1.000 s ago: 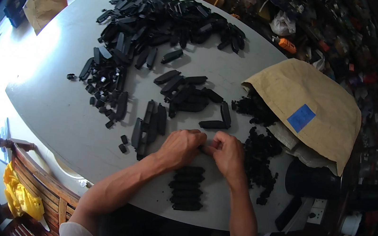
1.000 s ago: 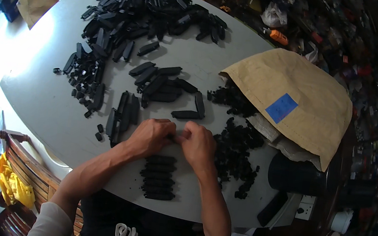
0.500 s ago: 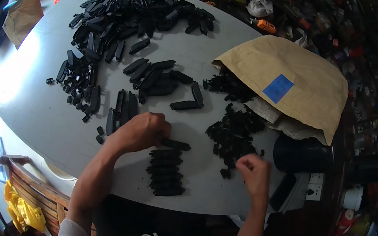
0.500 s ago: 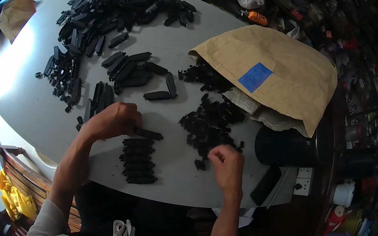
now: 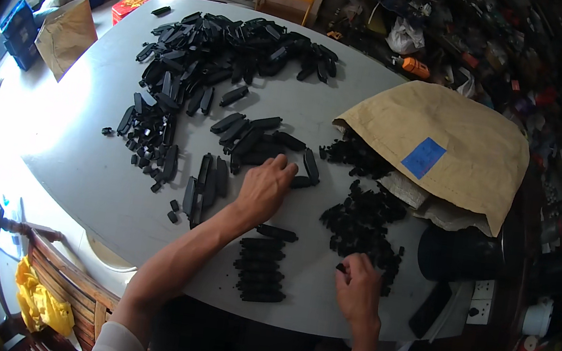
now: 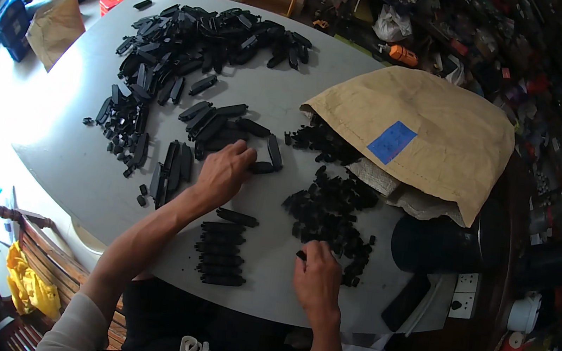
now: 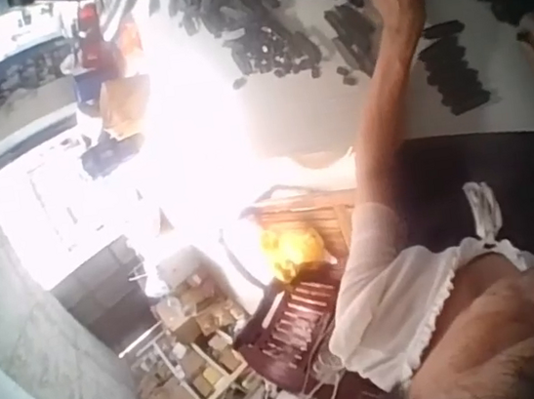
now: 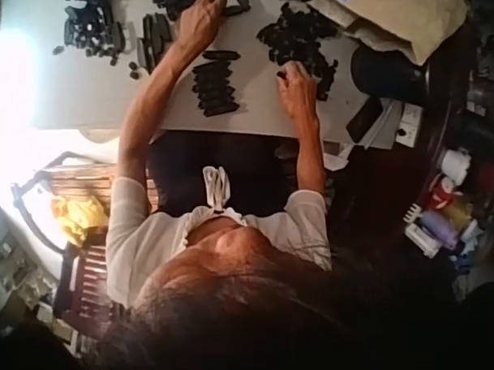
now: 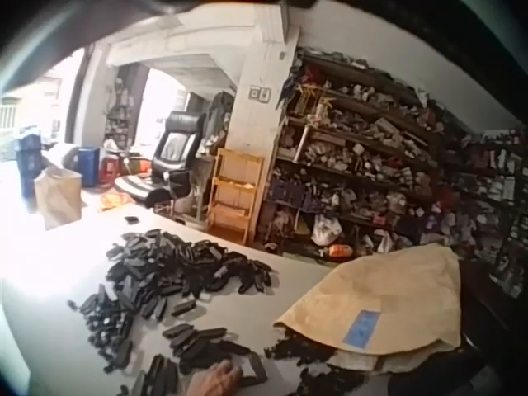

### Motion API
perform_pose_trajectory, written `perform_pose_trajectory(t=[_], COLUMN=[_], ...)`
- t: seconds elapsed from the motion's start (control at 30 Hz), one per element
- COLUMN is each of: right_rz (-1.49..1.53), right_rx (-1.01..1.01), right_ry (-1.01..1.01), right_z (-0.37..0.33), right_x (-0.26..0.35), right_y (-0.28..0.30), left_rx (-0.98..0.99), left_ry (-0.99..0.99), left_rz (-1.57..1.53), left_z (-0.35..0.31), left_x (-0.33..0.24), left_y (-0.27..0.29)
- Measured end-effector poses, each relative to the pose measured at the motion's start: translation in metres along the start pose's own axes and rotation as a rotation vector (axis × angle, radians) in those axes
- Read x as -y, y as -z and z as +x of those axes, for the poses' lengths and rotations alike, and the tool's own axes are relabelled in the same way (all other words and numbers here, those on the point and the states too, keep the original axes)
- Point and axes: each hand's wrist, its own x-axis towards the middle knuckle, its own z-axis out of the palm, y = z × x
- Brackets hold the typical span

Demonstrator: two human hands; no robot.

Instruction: Assembling small black hardware components by hand at a workbench.

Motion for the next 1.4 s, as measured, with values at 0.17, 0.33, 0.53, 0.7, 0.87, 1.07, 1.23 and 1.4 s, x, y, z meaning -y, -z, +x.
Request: perform_pose_trajectory(t=[0.17, 0.33, 0.53, 0.7, 0.87, 1.07, 1.23, 1.4], right_rz=[0.429, 0.841, 1.018, 0.814, 0.789, 0.722, 0.597, 0.338], right_rx=[-0.105, -0.056, 0.048, -0.041, -0.042, 0.004, 0.045, -0.056], right_ry=[0.061, -0.292, -0.203, 0.036, 0.105, 0.099, 0.100, 0.245], right_z=[0.022, 0.046, 0.079, 0.101, 0.114, 0.115, 0.115, 0.122], right_x=[-0.020, 0.004, 0.027, 0.039, 0.049, 0.043, 0.043, 0.041], right_y=[-0.011, -0.011, -0.024, -0.036, -0.043, -0.049, -0.036, -0.030], left_rx=[0.061, 0.106, 0.162, 0.102, 0.111, 0.127, 0.153, 0.167], left_ry=[0.050, 0.049, 0.073, 0.109, 0.125, 0.126, 0.118, 0.123], left_rz=[-0.156, -0.292, -0.401, -0.447, -0.453, -0.448, -0.425, -0.387], left_z=[-0.008, -0.020, -0.027, -0.031, -0.031, -0.032, -0.031, -0.031], left_x=[-0.004, -0.003, 0.003, 0.009, 0.011, 0.014, 0.012, 0.010], left_y=[0.006, 0.019, 0.022, 0.016, 0.016, 0.012, 0.012, 0.011])
